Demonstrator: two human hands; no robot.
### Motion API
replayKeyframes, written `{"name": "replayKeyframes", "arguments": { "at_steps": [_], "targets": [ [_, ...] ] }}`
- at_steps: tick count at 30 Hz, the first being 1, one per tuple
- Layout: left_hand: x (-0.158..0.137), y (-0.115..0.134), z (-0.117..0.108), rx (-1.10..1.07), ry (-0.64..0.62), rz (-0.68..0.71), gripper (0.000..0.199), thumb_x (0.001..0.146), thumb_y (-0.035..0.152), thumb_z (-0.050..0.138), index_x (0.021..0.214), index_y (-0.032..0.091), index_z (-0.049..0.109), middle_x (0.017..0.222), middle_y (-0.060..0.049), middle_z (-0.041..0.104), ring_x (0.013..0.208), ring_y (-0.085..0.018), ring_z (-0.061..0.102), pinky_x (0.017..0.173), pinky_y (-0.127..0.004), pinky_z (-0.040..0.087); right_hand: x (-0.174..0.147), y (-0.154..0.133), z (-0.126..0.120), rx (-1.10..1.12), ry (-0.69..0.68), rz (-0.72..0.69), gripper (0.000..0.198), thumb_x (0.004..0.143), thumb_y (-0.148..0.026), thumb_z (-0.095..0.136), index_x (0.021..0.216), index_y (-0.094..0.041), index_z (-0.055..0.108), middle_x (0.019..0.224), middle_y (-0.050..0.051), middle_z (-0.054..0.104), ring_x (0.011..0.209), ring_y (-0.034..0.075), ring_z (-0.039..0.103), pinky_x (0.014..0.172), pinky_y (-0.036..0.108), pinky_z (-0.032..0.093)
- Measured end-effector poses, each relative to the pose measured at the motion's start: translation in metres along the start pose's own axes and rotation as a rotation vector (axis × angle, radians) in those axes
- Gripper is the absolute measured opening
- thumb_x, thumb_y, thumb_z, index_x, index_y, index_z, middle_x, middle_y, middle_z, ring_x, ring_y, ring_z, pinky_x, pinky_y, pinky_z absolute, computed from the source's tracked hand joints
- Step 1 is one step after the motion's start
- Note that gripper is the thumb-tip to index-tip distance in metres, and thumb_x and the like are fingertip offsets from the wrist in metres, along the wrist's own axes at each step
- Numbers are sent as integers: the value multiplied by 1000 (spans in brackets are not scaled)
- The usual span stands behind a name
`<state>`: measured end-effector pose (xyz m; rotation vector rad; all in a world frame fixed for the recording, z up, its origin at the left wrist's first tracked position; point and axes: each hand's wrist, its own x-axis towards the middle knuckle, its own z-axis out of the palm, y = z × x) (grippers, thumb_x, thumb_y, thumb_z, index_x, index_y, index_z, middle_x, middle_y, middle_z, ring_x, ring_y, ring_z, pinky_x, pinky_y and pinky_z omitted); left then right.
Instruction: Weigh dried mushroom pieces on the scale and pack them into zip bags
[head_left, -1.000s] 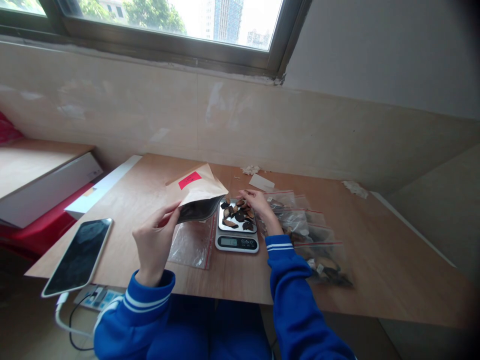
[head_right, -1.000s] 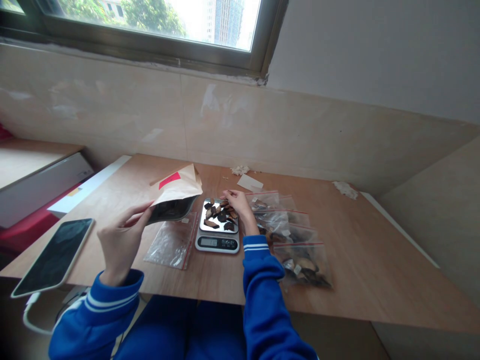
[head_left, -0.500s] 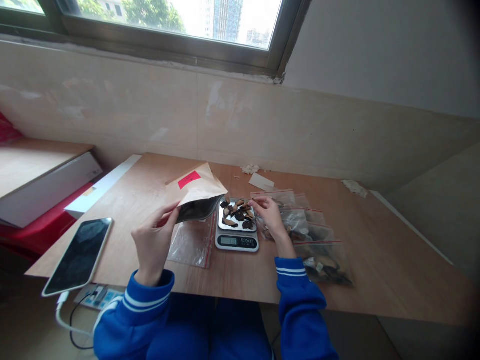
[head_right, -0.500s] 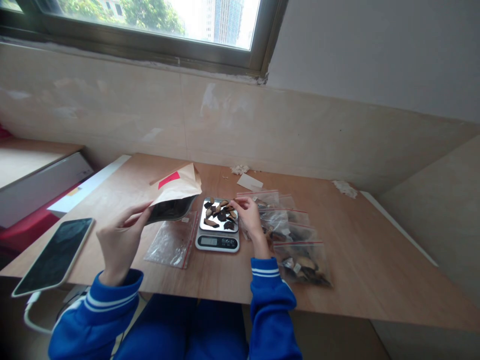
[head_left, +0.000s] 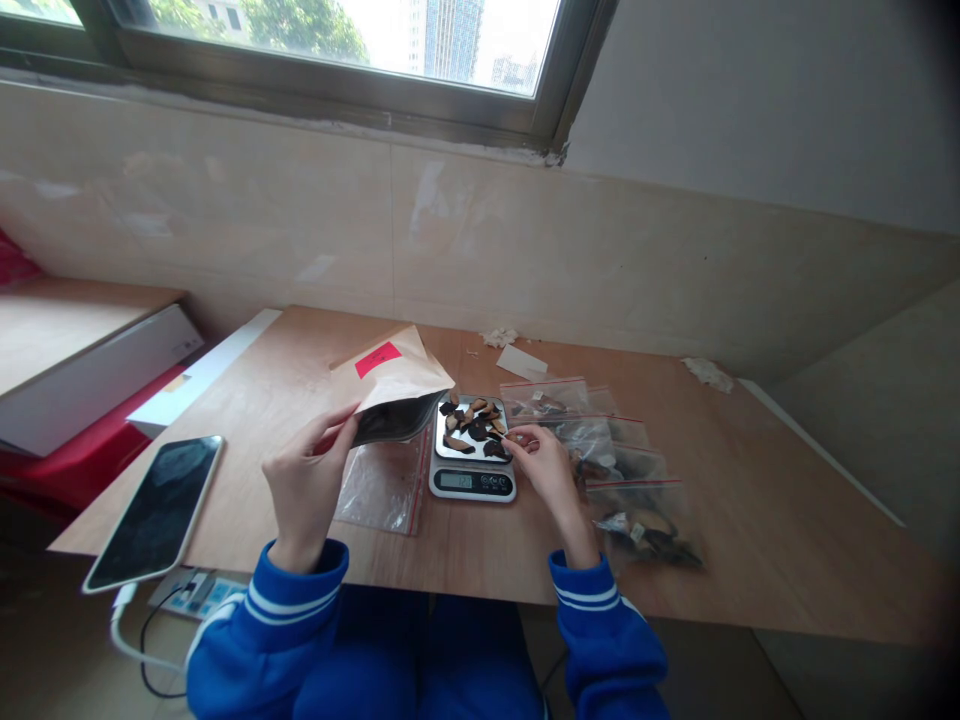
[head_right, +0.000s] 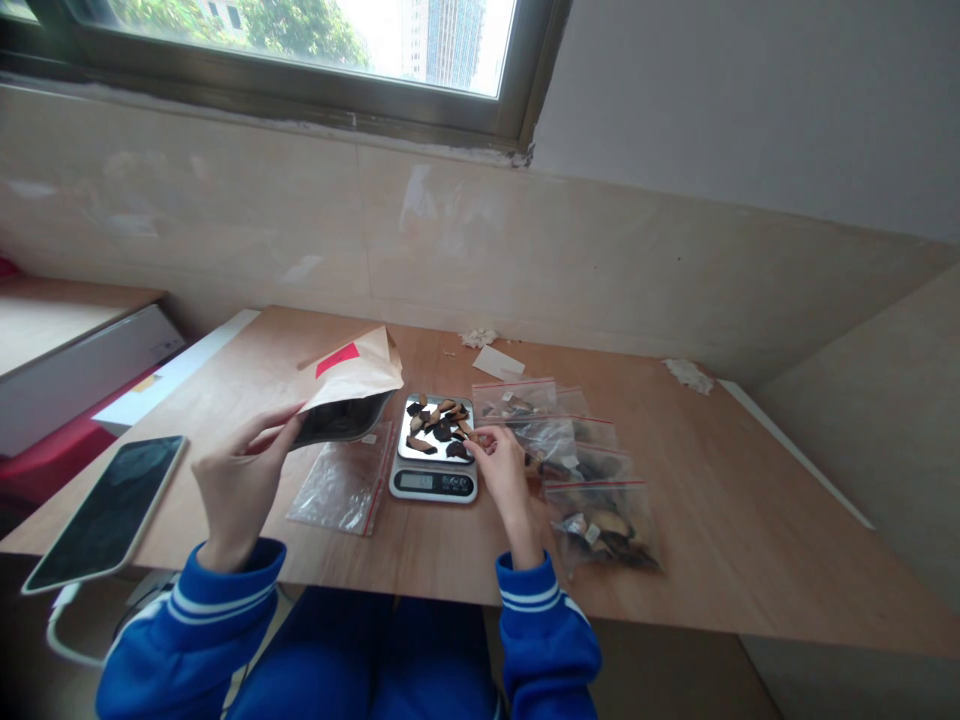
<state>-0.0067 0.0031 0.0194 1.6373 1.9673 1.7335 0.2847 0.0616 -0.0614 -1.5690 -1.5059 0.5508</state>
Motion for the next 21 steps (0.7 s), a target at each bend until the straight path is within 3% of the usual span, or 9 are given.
{"name": "replayKeyframes", "arguments": {
  "at_steps": [6,10,13,17,21],
  "targets": [
    [1,-1,-1,1,-5,1,17,83,36,67,94,27,76,85,3,77,78,-17,74,71,-23,56,-5,-10,5,89,-3,22,43,69,-49,69,96,-16,65,77,7,69,63,20,62,63,34,51],
    [1,-1,-3,7,3,6,17,83,36,67,93,26,76,84,3,77,78,-18,74,70,-23,56,-6,-16,4,105,-27,19,37,74,-51,64,88,-17,66,84,10,71,68,21,65,66,36,53],
    [0,-2,-3,4,4,8,16,83,35,67,93,27,76,85,3,77,78,-18,74,70,-23,56,-6,-16,2,58,-46,-31,36,80,-52,59,80,-18,68,86,10,71,69,21,64,69,36,53],
    [-1,-2,-2,-4,5,7,17,83,36,67,93,27,76,85,3,77,78,-18,74,70,-24,56,-5,-15,-2,-39,-33,-107,32,84,-47,56,86,-18,69,94,10,66,67,19,60,69,36,52],
    [-1,-2,0,-11,-3,3,17,83,36,67,94,26,76,85,3,77,78,-18,74,71,-24,56,2,-22,4,-125,-27,-213,23,90,-33,51,94,-18,68,98,10,62,84,22,61,80,38,50]
  ]
}}
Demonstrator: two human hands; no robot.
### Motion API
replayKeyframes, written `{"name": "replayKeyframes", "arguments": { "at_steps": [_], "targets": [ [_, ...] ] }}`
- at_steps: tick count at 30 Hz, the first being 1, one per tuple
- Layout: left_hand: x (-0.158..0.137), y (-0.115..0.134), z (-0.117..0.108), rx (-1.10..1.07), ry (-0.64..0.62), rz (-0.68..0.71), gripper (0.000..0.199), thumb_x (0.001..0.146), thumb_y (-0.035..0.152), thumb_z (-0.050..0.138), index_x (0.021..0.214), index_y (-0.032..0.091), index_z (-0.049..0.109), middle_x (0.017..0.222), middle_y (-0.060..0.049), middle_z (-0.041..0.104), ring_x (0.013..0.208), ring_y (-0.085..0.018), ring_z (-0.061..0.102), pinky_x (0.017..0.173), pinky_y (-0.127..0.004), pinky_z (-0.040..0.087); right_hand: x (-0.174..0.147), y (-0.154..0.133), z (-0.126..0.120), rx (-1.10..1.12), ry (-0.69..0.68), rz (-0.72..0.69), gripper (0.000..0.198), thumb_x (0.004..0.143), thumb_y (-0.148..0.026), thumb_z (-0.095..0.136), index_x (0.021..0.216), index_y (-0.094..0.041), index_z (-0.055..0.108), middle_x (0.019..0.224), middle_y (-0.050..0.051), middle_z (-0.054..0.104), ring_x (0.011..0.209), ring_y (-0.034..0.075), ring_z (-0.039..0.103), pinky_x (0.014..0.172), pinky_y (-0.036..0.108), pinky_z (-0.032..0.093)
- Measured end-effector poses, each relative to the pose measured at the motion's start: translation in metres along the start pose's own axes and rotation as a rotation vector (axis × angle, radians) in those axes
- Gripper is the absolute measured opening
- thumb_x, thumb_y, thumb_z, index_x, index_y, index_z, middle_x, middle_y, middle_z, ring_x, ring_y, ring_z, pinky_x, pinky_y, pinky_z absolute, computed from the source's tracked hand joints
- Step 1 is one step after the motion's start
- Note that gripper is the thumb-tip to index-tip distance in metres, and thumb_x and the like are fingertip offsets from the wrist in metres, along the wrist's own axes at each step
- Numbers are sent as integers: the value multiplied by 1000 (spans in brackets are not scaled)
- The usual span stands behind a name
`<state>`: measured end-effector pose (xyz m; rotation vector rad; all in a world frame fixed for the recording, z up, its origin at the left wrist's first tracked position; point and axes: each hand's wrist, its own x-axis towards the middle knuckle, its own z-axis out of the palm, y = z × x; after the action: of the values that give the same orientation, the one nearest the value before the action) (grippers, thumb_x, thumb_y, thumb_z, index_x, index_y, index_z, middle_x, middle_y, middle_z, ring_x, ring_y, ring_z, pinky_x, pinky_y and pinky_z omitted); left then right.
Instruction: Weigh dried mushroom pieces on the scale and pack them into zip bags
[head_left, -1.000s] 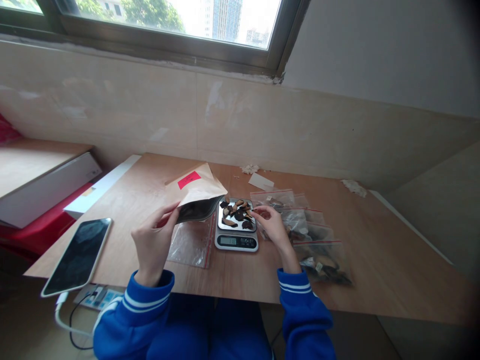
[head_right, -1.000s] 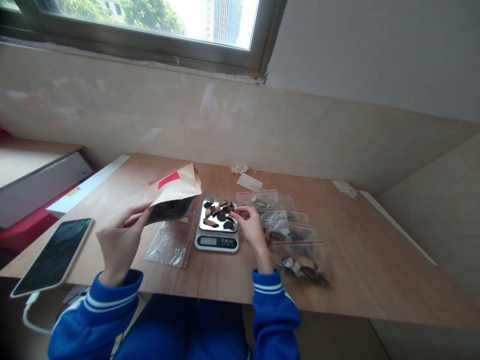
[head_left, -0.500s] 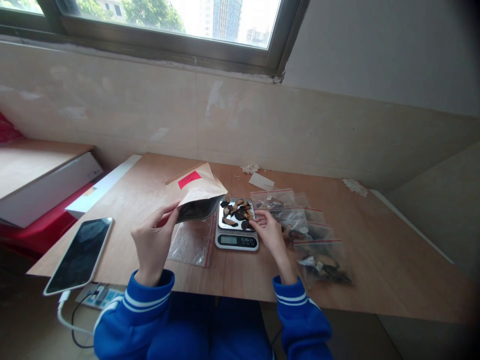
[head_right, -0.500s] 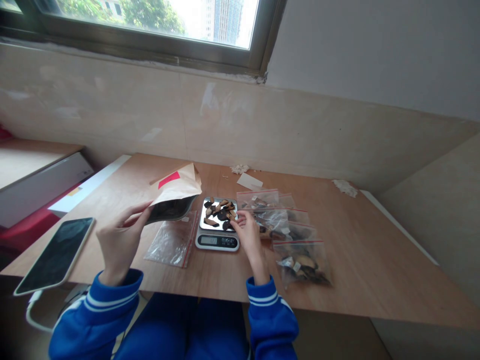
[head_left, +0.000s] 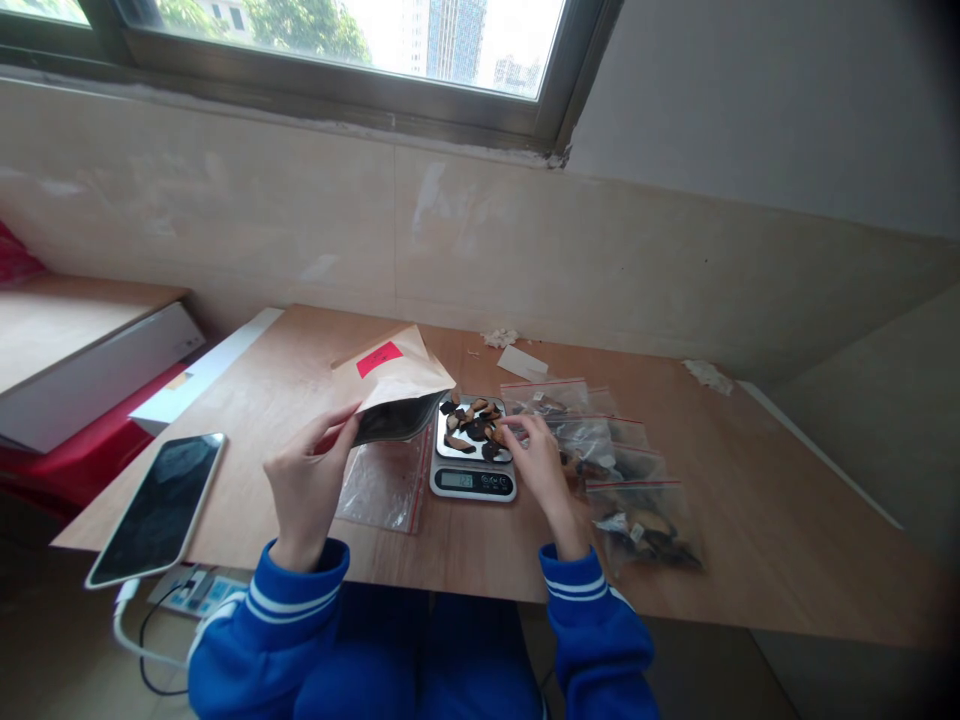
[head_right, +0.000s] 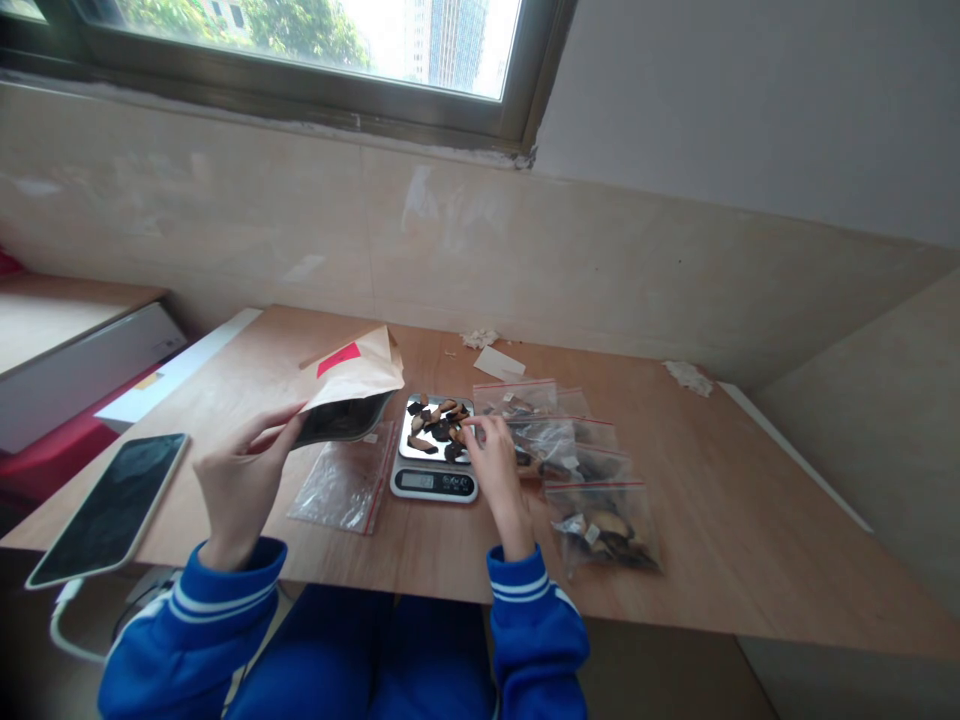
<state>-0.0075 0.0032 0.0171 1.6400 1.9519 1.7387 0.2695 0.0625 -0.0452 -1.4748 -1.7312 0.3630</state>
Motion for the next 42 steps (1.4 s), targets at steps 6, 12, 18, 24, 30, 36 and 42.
{"name": "replayKeyframes", "arguments": {
  "at_steps": [6,12,18,24,30,36,42],
  "targets": [
    [-1,1,-1,8,-6,12,17,83,37,66,93,26,76,86,3,77,79,-18,74,70,-23,55,27,-26,25,-156,-189,-227,23,93,-22,50,107,-19,68,107,10,62,101,24,54,94,39,43],
    [0,0,-3,14,-8,0,17,83,37,66,93,27,76,86,3,77,79,-19,74,69,-24,55,47,-40,35,-343,-349,-194,23,92,-21,54,110,-18,69,108,9,67,104,26,51,93,38,39],
    [0,0,-3,8,-6,7,17,84,36,66,94,27,76,87,3,77,79,-18,74,70,-23,55,49,-35,34,-340,-364,-152,17,91,-22,59,104,-20,70,106,7,70,105,25,52,97,39,33],
    [-1,2,-2,-1,-11,-2,18,84,37,66,93,26,76,88,3,77,79,-18,74,71,-23,56,48,-37,32,-344,-372,-153,15,88,-21,62,101,-20,68,105,7,70,104,25,53,94,39,33],
    [0,2,-1,-1,-15,-1,18,84,38,65,94,27,76,89,2,77,79,-18,74,72,-25,57,50,-40,33,-376,-352,-177,15,88,-15,57,97,-20,68,100,9,70,101,26,55,93,43,34],
    [0,2,-2,2,-10,4,19,84,39,65,92,26,76,88,2,77,79,-19,74,71,-25,57,48,-39,31,-308,-299,-174,21,93,-18,48,96,-20,69,102,8,70,100,25,54,93,42,35],
    [0,3,-3,5,-18,3,18,84,37,65,93,27,76,88,2,77,79,-18,74,71,-24,56,54,-35,30,-135,-175,-166,34,90,-10,37,102,-18,67,107,9,68,102,23,55,94,38,39]
  ]
}}
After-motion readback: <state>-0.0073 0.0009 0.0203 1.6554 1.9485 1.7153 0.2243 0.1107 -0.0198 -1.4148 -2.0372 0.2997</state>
